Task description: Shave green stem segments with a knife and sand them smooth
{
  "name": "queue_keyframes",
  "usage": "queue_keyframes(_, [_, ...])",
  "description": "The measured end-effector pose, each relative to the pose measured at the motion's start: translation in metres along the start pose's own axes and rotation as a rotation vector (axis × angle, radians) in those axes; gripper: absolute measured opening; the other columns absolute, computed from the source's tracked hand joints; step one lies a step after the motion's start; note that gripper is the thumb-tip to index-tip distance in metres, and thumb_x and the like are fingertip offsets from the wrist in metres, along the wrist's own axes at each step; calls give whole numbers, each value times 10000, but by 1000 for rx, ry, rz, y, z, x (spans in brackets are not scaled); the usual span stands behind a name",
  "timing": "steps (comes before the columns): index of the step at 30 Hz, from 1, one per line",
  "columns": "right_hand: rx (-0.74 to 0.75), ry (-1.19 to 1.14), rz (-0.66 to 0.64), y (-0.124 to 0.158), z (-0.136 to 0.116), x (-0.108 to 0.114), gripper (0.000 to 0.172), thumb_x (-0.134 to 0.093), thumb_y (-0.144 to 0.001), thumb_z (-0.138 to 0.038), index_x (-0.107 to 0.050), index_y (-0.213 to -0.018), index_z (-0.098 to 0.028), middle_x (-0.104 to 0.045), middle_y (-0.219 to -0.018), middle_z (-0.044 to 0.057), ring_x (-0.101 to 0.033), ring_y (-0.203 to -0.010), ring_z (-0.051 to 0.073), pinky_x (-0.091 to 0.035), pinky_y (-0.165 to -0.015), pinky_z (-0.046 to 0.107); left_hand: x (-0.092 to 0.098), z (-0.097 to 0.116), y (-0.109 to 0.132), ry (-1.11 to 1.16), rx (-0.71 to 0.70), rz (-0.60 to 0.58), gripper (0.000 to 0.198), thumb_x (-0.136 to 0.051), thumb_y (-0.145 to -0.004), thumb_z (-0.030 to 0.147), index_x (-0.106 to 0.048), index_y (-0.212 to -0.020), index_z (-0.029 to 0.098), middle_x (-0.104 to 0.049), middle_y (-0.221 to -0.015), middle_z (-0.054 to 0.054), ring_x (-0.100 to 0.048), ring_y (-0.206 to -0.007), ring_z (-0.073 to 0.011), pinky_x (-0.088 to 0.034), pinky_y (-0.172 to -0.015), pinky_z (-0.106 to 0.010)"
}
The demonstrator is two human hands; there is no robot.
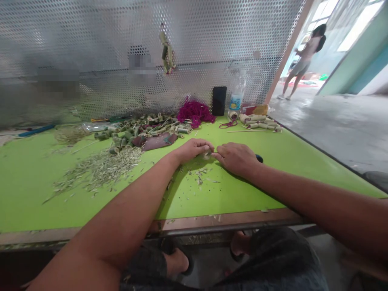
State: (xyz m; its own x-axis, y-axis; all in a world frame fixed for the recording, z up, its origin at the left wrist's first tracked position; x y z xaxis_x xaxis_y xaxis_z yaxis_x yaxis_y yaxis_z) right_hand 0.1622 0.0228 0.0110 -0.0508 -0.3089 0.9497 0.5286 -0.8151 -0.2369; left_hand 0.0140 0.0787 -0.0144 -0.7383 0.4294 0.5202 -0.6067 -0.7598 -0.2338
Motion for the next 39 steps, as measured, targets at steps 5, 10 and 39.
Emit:
queue_keyframes(5, [66, -15, -57, -1, -12, -3, 482, -261, -986, -459, -647, -946, -174, -707, -867, 102, -629, -795, 206, -374, -657, 293, -1, -4, -2, -8, 15, 8, 349, -566, -856, 414, -697, -1001, 126, -687, -917, -49, -592, -807, -154, -440, -775, -274])
queue_keyframes(10, [166, -26, -30, 4, -30, -1, 484, -257, -984, -468, -651, -937, -190, -712, -884, 89, -636, -813, 214, -369, -645, 299, 0, 1, 1, -20, 10, 6, 330, -544, -867, 395, -694, -974, 122, -668, -859, -35, -565, -751, -141, -420, -701, -251])
queue_keyframes(39, [-76, -42, 26, 4, 8, 2, 574, -197, -973, -527, -656, -872, -199, -681, -823, 82, -573, -758, 195, -268, -591, 287, 4, 12, 8, -2, 41, -15, 283, -570, -868, 281, -684, -1083, 138, -691, -1052, -73, -607, -949, -175, -438, -907, -331])
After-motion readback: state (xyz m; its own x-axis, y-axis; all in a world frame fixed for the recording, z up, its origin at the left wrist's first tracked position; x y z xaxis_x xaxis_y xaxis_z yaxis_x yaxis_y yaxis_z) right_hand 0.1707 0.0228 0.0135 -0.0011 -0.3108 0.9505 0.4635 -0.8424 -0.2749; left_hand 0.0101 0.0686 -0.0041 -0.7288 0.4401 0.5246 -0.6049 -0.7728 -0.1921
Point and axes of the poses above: each hand's wrist, its own y-axis away from the middle knuckle, its own x-axis out of the back of the hand, z = x × y, the point moved 5 cm from there along -y, towards the middle knuckle
